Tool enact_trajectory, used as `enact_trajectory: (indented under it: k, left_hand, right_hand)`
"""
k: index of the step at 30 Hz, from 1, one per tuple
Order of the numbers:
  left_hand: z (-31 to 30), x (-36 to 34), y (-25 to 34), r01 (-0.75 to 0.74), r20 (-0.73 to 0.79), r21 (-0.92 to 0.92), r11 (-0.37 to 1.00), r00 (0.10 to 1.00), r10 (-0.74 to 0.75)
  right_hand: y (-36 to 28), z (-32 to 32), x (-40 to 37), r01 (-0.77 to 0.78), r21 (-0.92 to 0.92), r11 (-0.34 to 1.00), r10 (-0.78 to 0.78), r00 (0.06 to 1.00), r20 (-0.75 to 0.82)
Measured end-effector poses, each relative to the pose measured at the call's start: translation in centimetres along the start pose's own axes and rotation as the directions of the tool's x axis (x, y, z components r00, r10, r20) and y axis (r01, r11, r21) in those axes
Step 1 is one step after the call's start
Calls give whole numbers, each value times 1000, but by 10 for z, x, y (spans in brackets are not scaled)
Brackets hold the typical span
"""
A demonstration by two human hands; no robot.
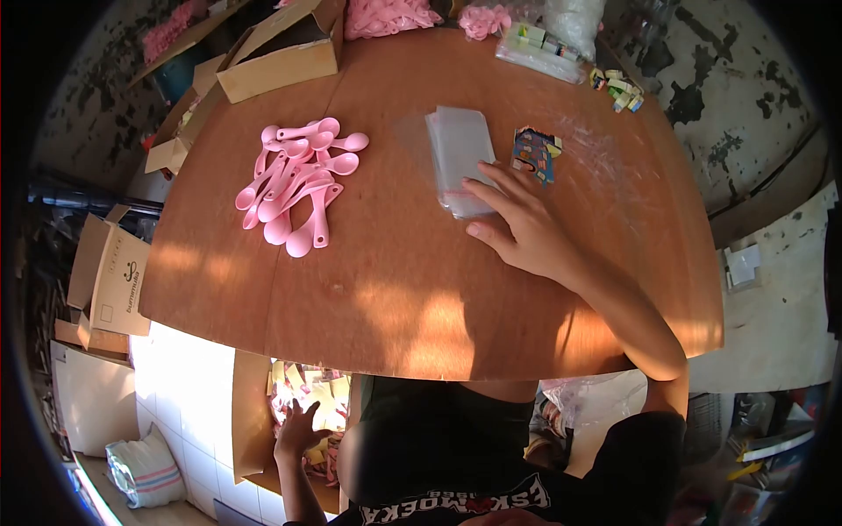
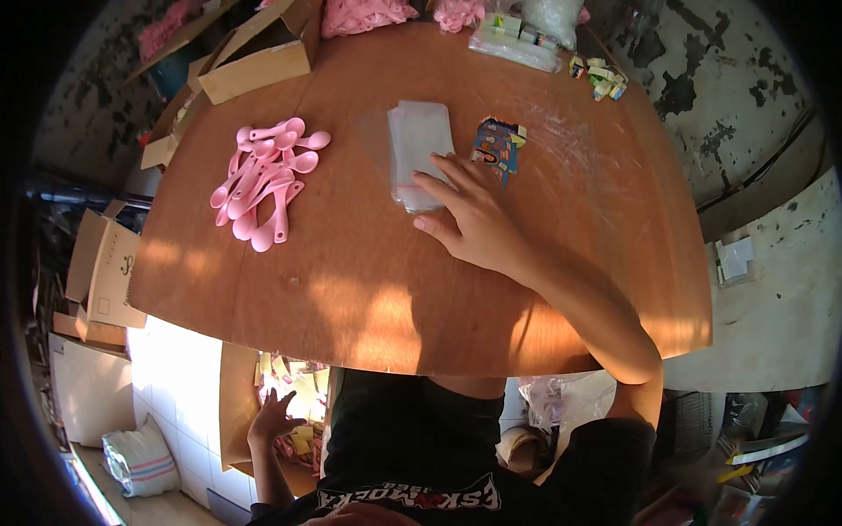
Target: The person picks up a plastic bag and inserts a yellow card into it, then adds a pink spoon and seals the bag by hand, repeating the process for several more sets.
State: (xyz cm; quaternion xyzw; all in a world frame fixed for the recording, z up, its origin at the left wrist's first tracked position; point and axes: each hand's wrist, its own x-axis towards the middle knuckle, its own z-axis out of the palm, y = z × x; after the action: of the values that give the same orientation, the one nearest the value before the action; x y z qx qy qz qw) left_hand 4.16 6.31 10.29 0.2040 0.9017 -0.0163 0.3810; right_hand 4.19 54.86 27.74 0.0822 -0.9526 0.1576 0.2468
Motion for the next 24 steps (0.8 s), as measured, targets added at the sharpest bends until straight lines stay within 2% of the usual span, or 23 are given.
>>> enact_trajectory:
  k: [1,3,5,6,7,8,9,11,12,13,14,15,16,17,19,20,21,23,24]
  left_hand:
    - [0,0,0,-57,14,-240,969,998,62]
    - [-8,3,13,-280,-123,-332,901,960,253]
    - [-55,-18,51,-277,12,-506,817,945,327]
    - [-79,-28,68,-402,-8,-460,792,894,449]
    - [-96,-35,78,-402,-8,-459,792,894,449]
    - [-110,-41,85,-581,-93,-554,596,755,649]
    - [-124,-47,94,-705,-201,-618,349,570,797]
    - [-152,-59,117,-838,-474,-536,105,402,784]
    - [-158,-59,134,-912,-703,-411,12,325,632]
    - [-170,-52,146,-977,-820,-157,148,212,532]
    - [-184,-55,169,-925,-900,-36,378,194,391]
    - [-200,-53,185,-833,-913,167,527,71,401]
    - [-211,-52,194,-678,-900,348,648,-48,433]
    - [-212,-50,196,-681,-901,349,643,-54,431]
    - [-215,-45,196,-646,-790,523,556,-123,601]
    - [-217,-45,195,-684,-752,547,482,-149,642]
    - [-216,-44,193,-686,-749,549,477,-150,646]
    - [-208,-39,190,-884,-822,293,363,-39,568]
    - [-208,-36,191,-900,-851,292,324,-89,518]
  right_hand:
    - [3,4,3,28,-63,998,-26,999,37]
    - [8,15,5,10,-76,997,-3,996,94]
    - [6,18,7,-7,-87,996,20,989,150]
    - [3,15,8,11,-149,989,12,988,153]
    - [-1,12,8,27,-213,977,6,988,157]
    - [-6,8,7,26,-214,977,8,988,157]
    - [-12,4,5,29,-212,977,0,991,136]
    - [-29,-7,1,34,-216,976,-9,993,116]
    - [-41,-13,-3,-22,-16,1000,23,993,116]
    - [-55,-19,-7,-77,185,980,55,991,123]
    - [-70,-30,-11,-74,180,981,52,991,124]
    - [-87,-44,-14,-63,262,963,9,980,201]
    - [-101,-54,-18,-61,341,938,-37,961,273]
    - [-112,-59,-24,-61,334,941,-35,961,273]
    - [-126,-67,-33,76,388,919,-212,923,320]
    - [-126,-70,-35,92,480,872,-257,922,290]
    - [-122,-73,-34,88,479,873,-251,924,288]
    - [-101,-80,-22,57,377,924,-170,947,273]
    - [-78,-74,-15,95,257,962,-145,972,183]
